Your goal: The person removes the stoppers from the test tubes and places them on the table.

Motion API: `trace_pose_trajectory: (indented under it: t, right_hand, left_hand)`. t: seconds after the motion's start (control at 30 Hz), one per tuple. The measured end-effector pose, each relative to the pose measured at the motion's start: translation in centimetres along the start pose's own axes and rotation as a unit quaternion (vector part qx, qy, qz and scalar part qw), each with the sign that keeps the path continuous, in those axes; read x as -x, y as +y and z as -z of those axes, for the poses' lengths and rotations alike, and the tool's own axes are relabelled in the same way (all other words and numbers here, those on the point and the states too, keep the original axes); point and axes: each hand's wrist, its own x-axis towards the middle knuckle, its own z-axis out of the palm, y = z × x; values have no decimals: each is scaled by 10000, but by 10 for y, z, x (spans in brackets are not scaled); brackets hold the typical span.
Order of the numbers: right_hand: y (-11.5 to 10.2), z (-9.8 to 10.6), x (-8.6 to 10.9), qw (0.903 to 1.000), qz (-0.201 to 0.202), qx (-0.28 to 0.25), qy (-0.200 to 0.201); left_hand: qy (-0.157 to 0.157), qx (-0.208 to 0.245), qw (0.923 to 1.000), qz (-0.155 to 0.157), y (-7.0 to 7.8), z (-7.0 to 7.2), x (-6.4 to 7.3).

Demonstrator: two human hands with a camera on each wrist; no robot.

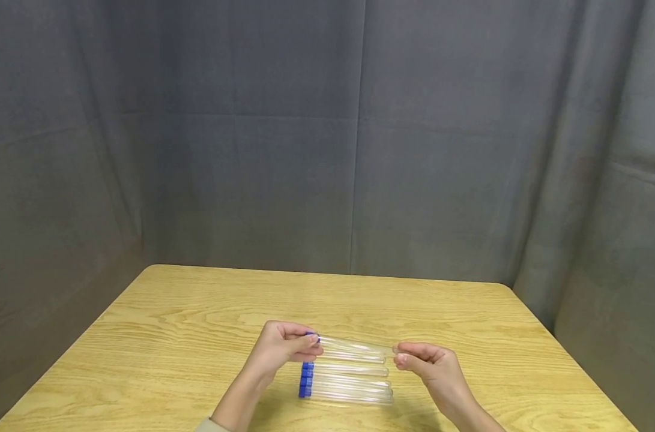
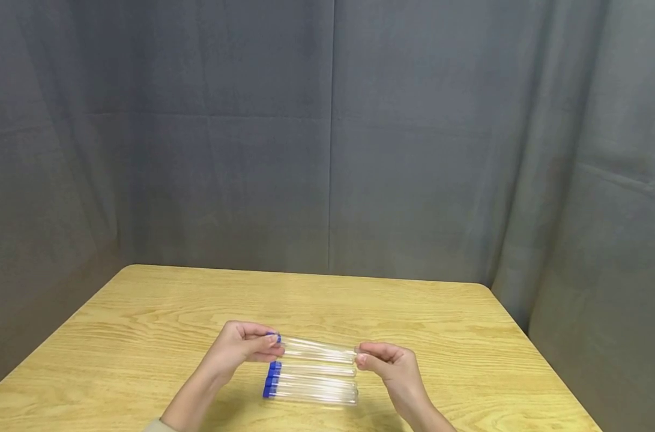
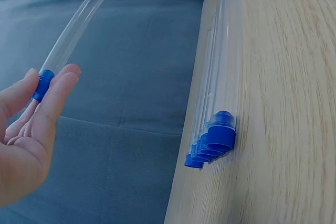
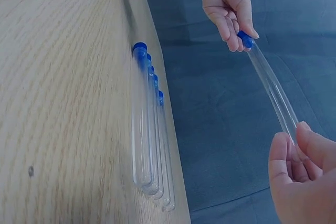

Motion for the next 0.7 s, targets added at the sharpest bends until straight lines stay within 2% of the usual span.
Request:
trace_pose_trajectory:
  t: [0.17,0.3,0.47,0.7]
  right_hand:
    - [0,-4,0,9996,118,-32,249]
    - [-1,-10,3,9974,187,62,697]
    - [-2,-16,6,9934,241,334,1075]
    - [-1,-22,11,9877,821,458,1252]
  left_hand:
    - [219,-184,9994,-182,2,-2,1]
    - [470,-642,9960,-396,4,-5,2]
    - [611,-1089,9907,-543,7,-8,3]
    - [858,-1658,9794,-770,8,-9,4]
